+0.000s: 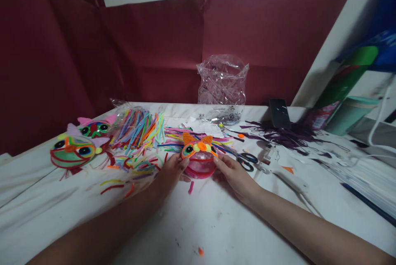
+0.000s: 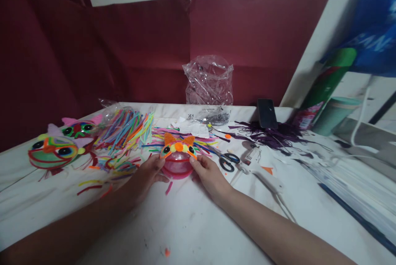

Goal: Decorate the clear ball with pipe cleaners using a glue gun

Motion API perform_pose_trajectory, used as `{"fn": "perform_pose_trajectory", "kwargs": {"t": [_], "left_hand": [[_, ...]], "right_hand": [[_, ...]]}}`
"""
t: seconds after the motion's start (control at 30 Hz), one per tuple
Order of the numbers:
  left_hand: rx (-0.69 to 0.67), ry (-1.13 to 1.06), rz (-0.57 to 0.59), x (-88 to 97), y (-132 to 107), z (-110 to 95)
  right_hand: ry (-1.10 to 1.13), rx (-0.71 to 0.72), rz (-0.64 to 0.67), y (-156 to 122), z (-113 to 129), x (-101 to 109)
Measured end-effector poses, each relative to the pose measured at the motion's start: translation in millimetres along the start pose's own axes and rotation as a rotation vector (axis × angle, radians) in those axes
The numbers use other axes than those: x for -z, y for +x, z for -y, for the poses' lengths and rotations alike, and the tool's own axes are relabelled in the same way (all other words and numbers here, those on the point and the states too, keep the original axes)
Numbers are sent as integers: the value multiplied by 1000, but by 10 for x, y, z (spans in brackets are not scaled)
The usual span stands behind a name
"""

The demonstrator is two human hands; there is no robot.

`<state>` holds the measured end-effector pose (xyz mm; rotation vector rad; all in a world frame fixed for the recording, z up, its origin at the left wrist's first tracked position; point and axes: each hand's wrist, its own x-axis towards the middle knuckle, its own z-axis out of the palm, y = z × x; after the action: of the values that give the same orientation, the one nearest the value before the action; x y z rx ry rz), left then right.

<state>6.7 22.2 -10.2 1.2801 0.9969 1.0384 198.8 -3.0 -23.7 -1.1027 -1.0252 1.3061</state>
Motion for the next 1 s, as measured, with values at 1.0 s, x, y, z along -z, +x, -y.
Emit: {"fn": "perform_pose_trajectory", "kwargs": {"t": [1.0], "left_hand": [[-43,23,97,84,179,199]], "right_hand": [[68,-38,1,-29,45,-22]]}}
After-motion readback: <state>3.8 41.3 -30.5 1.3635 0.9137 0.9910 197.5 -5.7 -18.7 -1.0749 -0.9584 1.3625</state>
